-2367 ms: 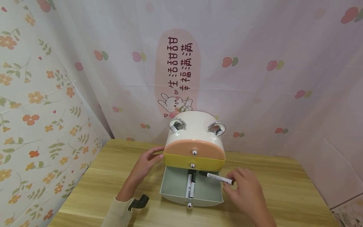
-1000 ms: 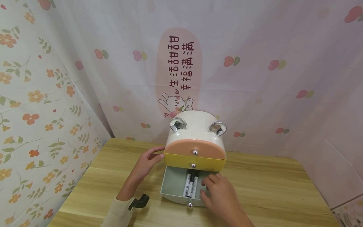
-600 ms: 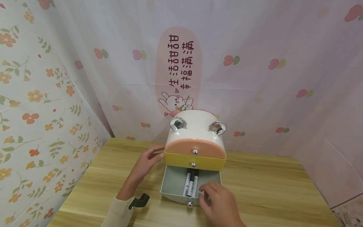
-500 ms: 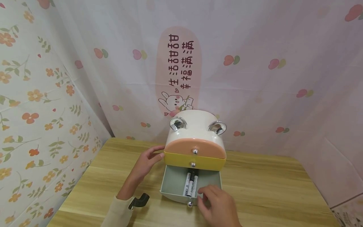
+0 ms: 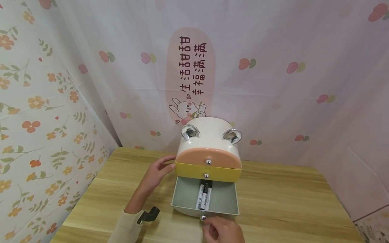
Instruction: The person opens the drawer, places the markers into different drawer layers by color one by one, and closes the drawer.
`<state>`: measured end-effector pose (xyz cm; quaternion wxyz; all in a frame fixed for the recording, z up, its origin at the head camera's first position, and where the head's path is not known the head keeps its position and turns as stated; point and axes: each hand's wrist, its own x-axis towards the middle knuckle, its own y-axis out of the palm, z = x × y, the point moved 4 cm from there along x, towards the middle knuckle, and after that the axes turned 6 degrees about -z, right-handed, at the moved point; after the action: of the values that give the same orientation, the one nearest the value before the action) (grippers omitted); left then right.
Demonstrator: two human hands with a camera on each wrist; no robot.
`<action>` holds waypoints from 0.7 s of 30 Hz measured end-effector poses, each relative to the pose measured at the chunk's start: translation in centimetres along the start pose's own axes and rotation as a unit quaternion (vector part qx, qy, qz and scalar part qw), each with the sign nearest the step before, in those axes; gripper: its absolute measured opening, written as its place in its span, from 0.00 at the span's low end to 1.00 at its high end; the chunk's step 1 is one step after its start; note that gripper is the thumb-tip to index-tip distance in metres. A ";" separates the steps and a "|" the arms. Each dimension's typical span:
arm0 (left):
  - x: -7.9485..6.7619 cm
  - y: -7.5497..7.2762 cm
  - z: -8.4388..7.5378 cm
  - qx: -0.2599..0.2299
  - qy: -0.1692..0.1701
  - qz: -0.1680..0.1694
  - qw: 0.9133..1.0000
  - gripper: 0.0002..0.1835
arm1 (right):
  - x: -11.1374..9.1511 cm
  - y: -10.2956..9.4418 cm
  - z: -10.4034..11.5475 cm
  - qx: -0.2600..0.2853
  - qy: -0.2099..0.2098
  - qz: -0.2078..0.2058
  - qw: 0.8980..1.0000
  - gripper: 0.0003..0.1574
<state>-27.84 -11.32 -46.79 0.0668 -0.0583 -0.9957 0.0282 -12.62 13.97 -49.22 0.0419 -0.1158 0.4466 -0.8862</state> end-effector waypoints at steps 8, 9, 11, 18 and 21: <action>-0.1 0.0 -0.1 0.005 -0.002 0.001 1.000 0.21 | 0.4 2.1 -1.4 0.000 0.035 0.008 0.999 0.08; -0.1 0.0 -0.1 0.005 -0.002 0.001 1.000 0.21 | 0.4 2.2 -1.5 0.007 0.041 0.007 0.999 0.09; -0.1 -0.1 0.0 0.005 -0.002 0.000 1.000 0.22 | 0.6 2.5 -1.8 0.015 0.052 0.003 0.999 0.11; -0.1 0.0 -0.1 0.001 0.005 0.002 1.000 0.22 | 1.1 3.0 -2.4 0.025 0.059 -0.001 0.998 0.12; -0.1 0.0 -0.2 0.001 0.007 0.002 1.000 0.22 | 1.2 3.0 -2.4 0.029 0.049 -0.007 0.998 0.11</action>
<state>-27.73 -11.34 -46.61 0.0736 -0.0606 -0.9950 0.0290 -14.47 13.83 -52.81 0.0169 -0.0746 0.4213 -0.9037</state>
